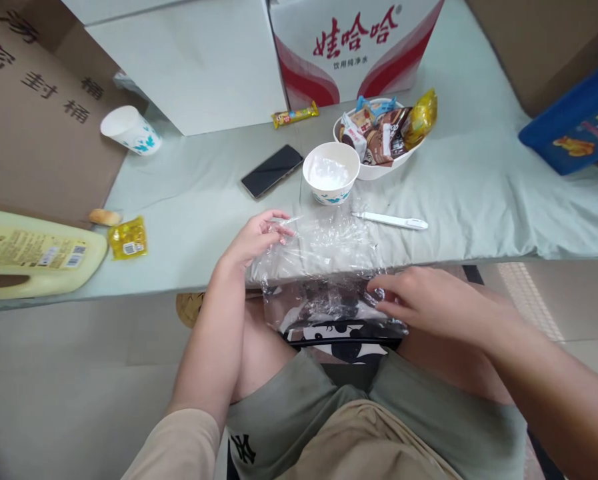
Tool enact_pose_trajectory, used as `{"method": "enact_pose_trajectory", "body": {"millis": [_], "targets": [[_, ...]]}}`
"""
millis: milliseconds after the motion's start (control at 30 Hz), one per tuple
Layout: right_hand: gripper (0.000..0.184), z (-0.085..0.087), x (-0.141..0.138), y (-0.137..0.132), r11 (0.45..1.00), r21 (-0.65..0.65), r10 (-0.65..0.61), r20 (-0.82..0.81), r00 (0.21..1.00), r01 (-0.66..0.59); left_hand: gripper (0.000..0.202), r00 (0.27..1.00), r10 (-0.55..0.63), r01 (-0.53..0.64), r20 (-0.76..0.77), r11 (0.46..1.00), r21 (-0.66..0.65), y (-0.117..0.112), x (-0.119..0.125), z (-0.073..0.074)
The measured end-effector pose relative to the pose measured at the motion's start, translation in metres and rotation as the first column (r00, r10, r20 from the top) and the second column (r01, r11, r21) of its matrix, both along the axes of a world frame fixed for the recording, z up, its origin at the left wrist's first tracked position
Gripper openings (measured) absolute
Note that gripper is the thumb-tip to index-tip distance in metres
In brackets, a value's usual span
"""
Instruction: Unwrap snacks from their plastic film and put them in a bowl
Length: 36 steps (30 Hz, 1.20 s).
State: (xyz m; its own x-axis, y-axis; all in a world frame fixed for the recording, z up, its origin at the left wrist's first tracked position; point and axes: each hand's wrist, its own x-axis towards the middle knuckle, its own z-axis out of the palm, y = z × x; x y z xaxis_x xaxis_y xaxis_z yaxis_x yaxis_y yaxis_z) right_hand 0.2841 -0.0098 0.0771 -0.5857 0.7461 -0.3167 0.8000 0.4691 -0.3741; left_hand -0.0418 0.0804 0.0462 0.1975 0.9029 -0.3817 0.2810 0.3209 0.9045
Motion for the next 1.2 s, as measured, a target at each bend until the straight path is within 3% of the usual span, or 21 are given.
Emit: {"method": "enact_pose_trajectory", "body": {"millis": [67, 133, 200, 300, 400, 567, 633, 700, 767, 833, 900, 967, 1033, 1100, 1200], "targets": [[0.027, 0.008, -0.004, 0.008, 0.994, 0.057, -0.091, -0.093, 0.991, 0.096, 0.042, 0.999, -0.045, 0.045, 0.001, 0.999, -0.017, 0.0, 0.002, -0.001], [0.033, 0.004, -0.016, 0.019, 0.967, 0.186, -0.138, -0.185, 0.973, 0.173, 0.041, 0.997, -0.078, 0.077, -0.005, 0.996, -0.043, 0.001, 0.006, -0.001], [0.038, -0.011, -0.03, 0.029, 0.96, 0.26, -0.039, -0.234, 0.971, 0.101, 0.04, 0.994, -0.111, 0.11, -0.001, 0.992, -0.067, 0.002, 0.008, -0.001], [0.061, -0.042, -0.044, 0.035, 0.956, 0.288, 0.093, -0.123, 0.988, -0.054, 0.038, 0.994, -0.111, 0.11, -0.002, 0.992, -0.061, 0.002, 0.004, -0.001], [0.083, -0.062, -0.041, 0.035, 0.971, 0.231, 0.062, -0.009, 0.998, -0.058, 0.033, 0.998, -0.019, 0.019, -0.053, 1.0, -0.007, 0.002, -0.008, -0.001], [0.08, -0.06, -0.027, 0.038, 0.986, 0.157, 0.054, -0.036, 0.998, -0.047, 0.024, 0.977, 0.201, -0.2, -0.066, 0.979, 0.032, 0.009, -0.03, -0.006], [0.073, -0.059, -0.025, 0.04, 0.985, 0.17, 0.024, -0.04, 0.999, -0.016, 0.021, 0.928, 0.369, -0.363, -0.05, 0.927, 0.097, 0.015, -0.032, -0.01], [0.066, -0.06, -0.025, 0.042, 0.978, 0.209, -0.016, -0.035, 0.999, 0.023, 0.02, 0.846, 0.533, -0.521, 0.009, 0.824, 0.221, 0.019, -0.031, -0.013], [0.06, -0.061, -0.024, 0.043, 0.965, 0.256, -0.056, -0.038, 0.998, 0.064, 0.02, 0.786, 0.614, -0.587, 0.074, 0.705, 0.398, 0.017, -0.027, -0.013], [0.056, -0.06, -0.023, 0.043, 0.954, 0.284, -0.08, -0.062, 0.995, 0.095, 0.015, 0.822, 0.569, -0.486, 0.038, 0.664, 0.568, 0.009, -0.022, -0.012], [0.054, -0.058, -0.021, 0.043, 0.951, 0.288, -0.088, -0.106, 0.99, 0.115, 0.011, 0.91, 0.394, -0.224, -0.127, 0.728, 0.648, -0.005, -0.016, -0.009], [0.049, -0.056, -0.019, 0.042, 0.951, 0.284, -0.084, -0.152, 0.985, 0.125, 0.013, 0.936, 0.13, 0.101, -0.328, 0.792, 0.602, -0.017, -0.012, -0.008], [0.043, -0.055, -0.015, 0.042, 0.95, 0.284, -0.079, -0.176, 0.981, 0.128, 0.019, 0.871, -0.053, 0.328, -0.489, 0.804, 0.496, -0.024, -0.011, -0.007], [0.038, -0.056, -0.012, 0.042, 0.946, 0.294, -0.084, -0.175, 0.981, 0.134, 0.031, 0.792, -0.105, 0.404, -0.602, 0.829, 0.387, -0.026, -0.013, -0.008], [0.039, -0.058, -0.009, 0.044, 0.935, 0.314, -0.114, -0.184, 0.976, 0.168, 0.046, 0.733, -0.108, 0.395, -0.671, 0.871, 0.291, -0.023, -0.02, -0.01]]}}
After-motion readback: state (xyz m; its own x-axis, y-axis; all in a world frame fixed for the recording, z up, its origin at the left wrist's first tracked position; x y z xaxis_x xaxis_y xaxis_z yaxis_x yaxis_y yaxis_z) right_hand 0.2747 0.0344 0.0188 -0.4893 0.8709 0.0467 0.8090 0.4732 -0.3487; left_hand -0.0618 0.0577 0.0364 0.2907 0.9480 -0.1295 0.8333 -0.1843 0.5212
